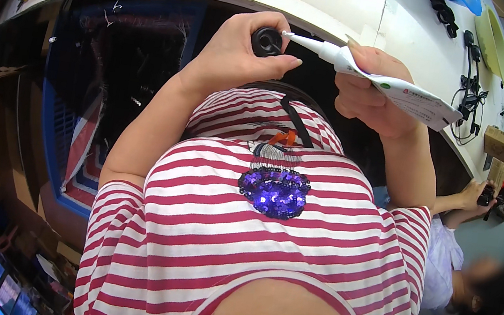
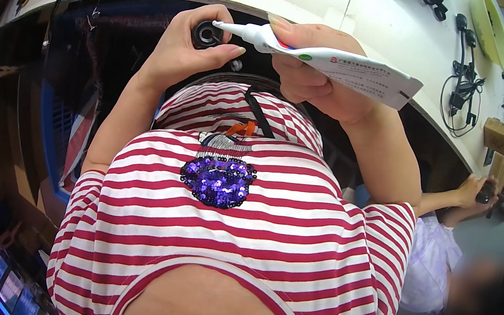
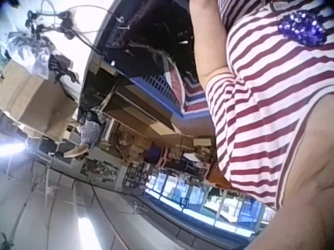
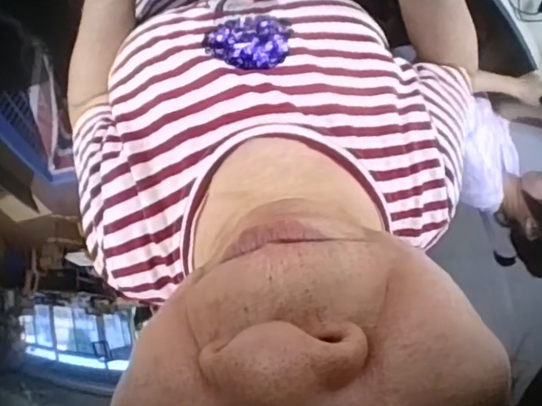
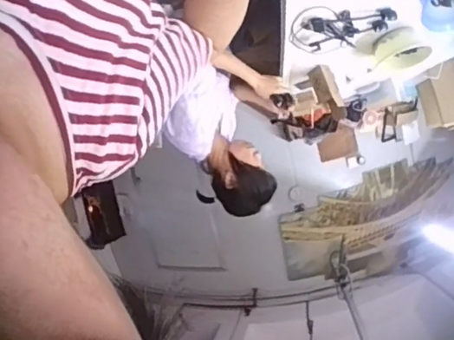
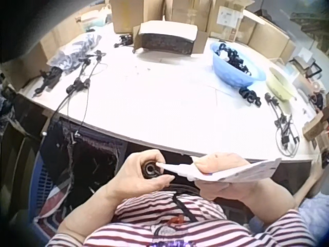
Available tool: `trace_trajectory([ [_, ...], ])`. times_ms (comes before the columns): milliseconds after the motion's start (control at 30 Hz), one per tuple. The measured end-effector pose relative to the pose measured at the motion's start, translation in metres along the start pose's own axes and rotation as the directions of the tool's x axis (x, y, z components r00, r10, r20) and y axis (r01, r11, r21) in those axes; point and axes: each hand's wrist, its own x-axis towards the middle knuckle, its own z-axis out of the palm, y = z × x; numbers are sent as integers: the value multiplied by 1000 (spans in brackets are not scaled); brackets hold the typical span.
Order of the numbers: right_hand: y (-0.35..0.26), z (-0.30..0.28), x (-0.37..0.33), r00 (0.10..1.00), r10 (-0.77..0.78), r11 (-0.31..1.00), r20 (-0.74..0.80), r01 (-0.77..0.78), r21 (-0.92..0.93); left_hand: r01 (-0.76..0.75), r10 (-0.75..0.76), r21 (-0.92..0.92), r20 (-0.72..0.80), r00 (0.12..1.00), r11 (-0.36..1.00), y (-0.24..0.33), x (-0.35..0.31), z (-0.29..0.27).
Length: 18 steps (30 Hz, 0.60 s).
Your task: The person assembles small electronic components at a workbench. They repeatedly pick up a black cylindrical device, apply a small amount of adhesive from a tube into its opening, and then insert a small white circular part into the device. The person handles the components one at a time, repeating the process for multiple units.
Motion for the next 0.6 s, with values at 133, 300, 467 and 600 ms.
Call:
trace_trajectory([
  [133, 5, 3, 5, 999, 46, 999, -29, -46, -21, -93, 103, 150, -64, 993, 984, -7, 2, 0],
  [300, 8, 2, 13, 994, 83, 996, -69, -85, -28, -108, 124, 174, -84, 989, 979, -9, 1, 1],
  [467, 7, 8, 17, 980, 101, 990, -171, -115, -76, -122, 140, 204, -80, 987, 971, -10, 1, 2],
  [600, 11, 11, 19, 954, 46, 987, -296, -88, -131, -120, 144, 222, -92, 985, 968, -12, 2, 3],
])
